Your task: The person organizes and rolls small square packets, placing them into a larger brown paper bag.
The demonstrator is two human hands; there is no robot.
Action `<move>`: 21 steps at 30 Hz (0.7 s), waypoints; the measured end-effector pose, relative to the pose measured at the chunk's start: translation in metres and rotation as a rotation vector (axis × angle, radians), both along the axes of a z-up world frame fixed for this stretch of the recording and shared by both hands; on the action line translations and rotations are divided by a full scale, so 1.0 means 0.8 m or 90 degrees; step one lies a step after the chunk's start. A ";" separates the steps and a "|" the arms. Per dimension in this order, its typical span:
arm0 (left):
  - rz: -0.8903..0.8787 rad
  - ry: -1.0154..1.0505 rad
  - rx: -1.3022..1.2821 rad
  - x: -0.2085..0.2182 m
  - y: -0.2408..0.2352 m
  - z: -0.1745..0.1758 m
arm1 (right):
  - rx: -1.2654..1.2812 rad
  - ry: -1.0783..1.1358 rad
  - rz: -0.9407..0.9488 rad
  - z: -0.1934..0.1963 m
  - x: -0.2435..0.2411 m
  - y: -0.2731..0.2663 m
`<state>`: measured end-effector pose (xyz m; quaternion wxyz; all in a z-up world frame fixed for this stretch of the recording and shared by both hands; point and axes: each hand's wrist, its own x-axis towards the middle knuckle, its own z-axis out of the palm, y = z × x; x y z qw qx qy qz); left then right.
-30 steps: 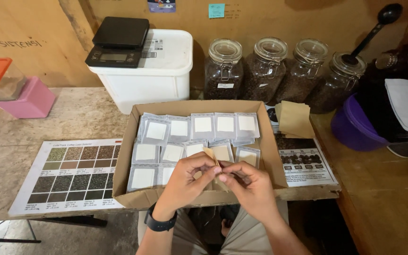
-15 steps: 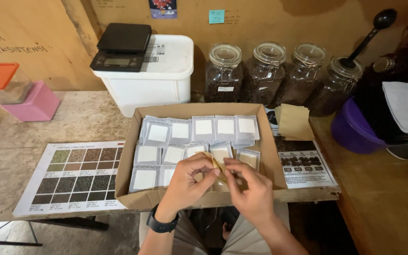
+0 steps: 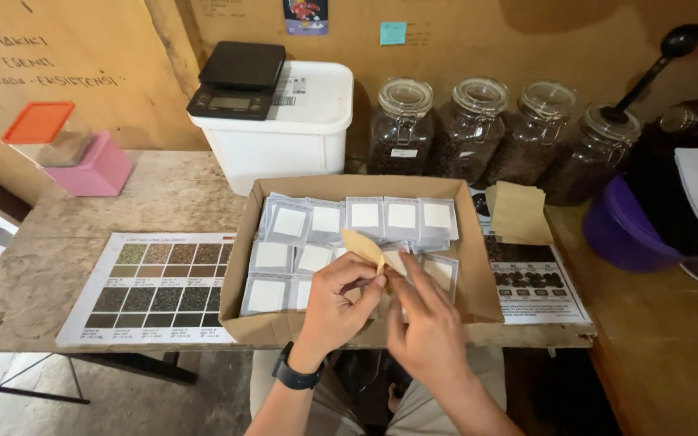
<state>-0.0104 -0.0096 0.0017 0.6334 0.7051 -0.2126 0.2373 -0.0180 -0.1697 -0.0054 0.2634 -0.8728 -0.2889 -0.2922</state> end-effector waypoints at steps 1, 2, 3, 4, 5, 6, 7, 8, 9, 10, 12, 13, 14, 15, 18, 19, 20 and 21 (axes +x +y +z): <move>0.014 0.005 -0.001 0.000 0.001 0.000 | 0.033 0.066 0.018 0.003 -0.002 0.005; 0.028 0.012 -0.002 -0.001 0.001 -0.001 | 0.066 0.136 0.037 0.005 -0.007 0.009; 0.028 0.010 -0.002 0.000 0.000 -0.003 | 0.066 0.133 0.036 0.001 -0.003 0.010; 0.030 0.016 -0.014 -0.001 0.001 -0.004 | 0.060 0.058 0.026 -0.002 0.000 0.012; 0.032 0.023 -0.026 0.000 0.001 -0.007 | 0.054 -0.017 0.016 -0.007 0.003 0.014; 0.032 0.025 -0.025 -0.003 0.002 0.000 | 0.054 -0.015 0.015 -0.008 0.007 0.014; 0.018 0.032 -0.023 -0.005 0.003 0.006 | 0.091 -0.029 0.019 -0.010 0.011 0.014; 0.005 0.040 -0.022 -0.007 0.004 0.011 | 0.127 -0.041 0.023 -0.012 0.015 0.014; 0.007 0.043 -0.022 -0.007 0.006 0.013 | 0.127 -0.038 0.025 -0.003 0.012 0.015; -0.046 0.117 -0.096 -0.009 0.008 0.014 | 0.163 -0.042 0.060 0.005 0.009 0.015; -0.097 0.190 -0.172 -0.006 0.011 0.009 | 0.198 -0.046 0.097 0.016 0.003 0.017; -0.107 0.258 -0.208 -0.002 0.013 0.003 | 0.223 -0.023 0.128 0.019 0.001 0.018; -0.119 0.324 -0.244 0.003 0.015 -0.002 | 0.249 -0.002 0.158 0.022 0.000 0.019; -0.118 0.322 -0.244 0.006 0.016 -0.006 | 0.249 -0.004 0.160 0.024 0.000 0.020; -0.279 0.274 -0.374 0.011 0.018 -0.017 | 0.254 0.018 0.215 0.028 0.000 0.021; -0.311 0.285 -0.466 0.011 0.018 -0.019 | 0.254 0.023 0.238 0.027 0.001 0.021; -0.341 0.291 -0.556 0.012 0.019 -0.020 | 0.254 0.026 0.264 0.027 0.004 0.021; -0.341 0.288 -0.554 0.014 0.021 -0.017 | 0.255 0.022 0.266 0.026 0.005 0.023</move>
